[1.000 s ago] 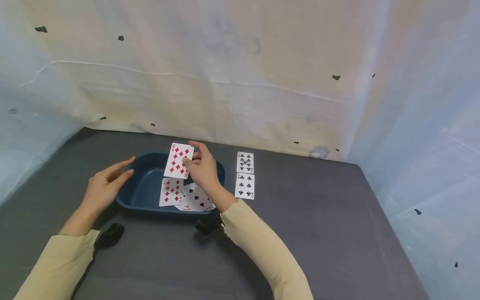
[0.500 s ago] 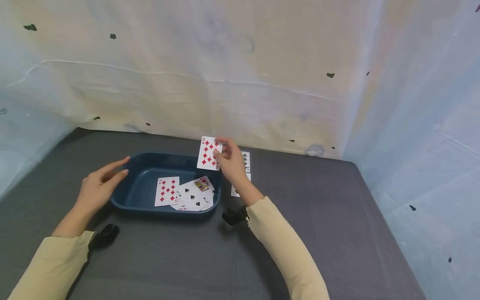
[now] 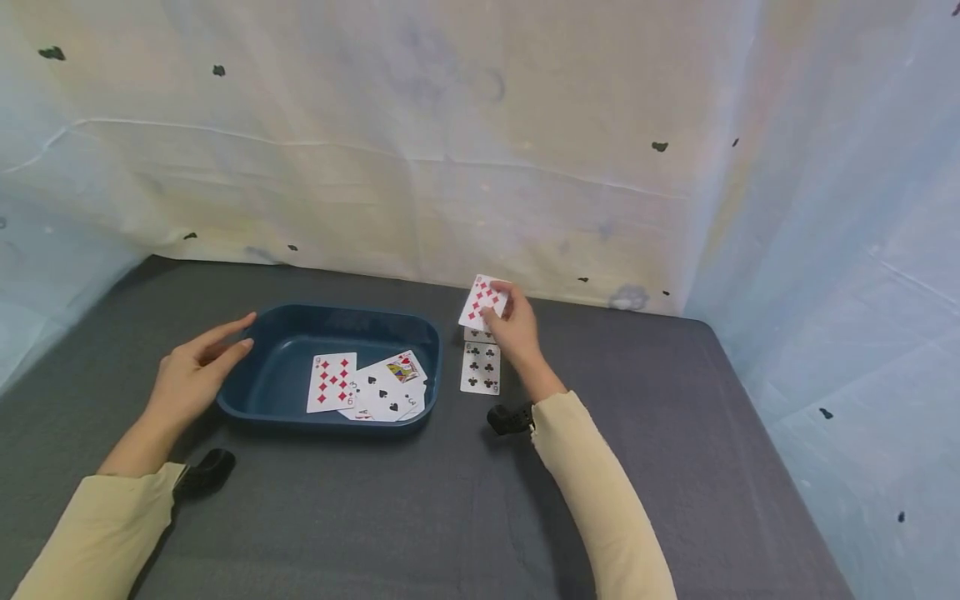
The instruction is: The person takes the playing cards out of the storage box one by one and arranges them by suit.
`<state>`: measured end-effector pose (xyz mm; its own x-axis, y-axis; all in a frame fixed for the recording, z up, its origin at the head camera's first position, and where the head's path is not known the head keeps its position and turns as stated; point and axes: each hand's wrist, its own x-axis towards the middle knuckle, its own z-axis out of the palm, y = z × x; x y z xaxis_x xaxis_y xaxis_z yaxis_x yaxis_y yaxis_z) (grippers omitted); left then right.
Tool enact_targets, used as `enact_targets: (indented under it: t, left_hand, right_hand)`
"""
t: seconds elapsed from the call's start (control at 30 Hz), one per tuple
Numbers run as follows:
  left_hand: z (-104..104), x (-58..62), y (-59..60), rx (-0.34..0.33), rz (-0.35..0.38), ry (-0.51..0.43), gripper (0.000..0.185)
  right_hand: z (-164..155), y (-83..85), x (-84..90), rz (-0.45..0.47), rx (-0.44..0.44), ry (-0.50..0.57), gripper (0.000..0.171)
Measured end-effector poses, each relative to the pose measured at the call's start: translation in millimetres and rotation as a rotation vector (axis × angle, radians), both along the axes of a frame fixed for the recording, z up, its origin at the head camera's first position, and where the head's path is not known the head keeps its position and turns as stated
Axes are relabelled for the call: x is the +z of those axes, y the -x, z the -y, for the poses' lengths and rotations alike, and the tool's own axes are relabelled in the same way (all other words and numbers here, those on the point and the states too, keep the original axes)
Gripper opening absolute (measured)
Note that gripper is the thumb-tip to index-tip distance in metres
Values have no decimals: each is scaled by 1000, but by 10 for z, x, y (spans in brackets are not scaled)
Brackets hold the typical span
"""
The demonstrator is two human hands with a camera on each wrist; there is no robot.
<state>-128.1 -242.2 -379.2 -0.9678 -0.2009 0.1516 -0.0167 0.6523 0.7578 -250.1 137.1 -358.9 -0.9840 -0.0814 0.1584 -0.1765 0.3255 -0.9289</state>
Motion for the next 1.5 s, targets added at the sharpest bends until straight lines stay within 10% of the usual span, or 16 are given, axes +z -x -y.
enact_targets:
  t: [0.7,1.03,1.5]
  left_hand:
    - [10,-28,0,1,2,5,47]
    - [11,-35,1,-10,-15,0,46]
    - [-6,-31,-7,-2,-26,1,46]
  right_hand:
    - [-515,205,-303,94,-222,-226,46]
    - [-474,236,-366,40,-301,-500,34]
    - [-353,163,-305,0,-326,-452,34]
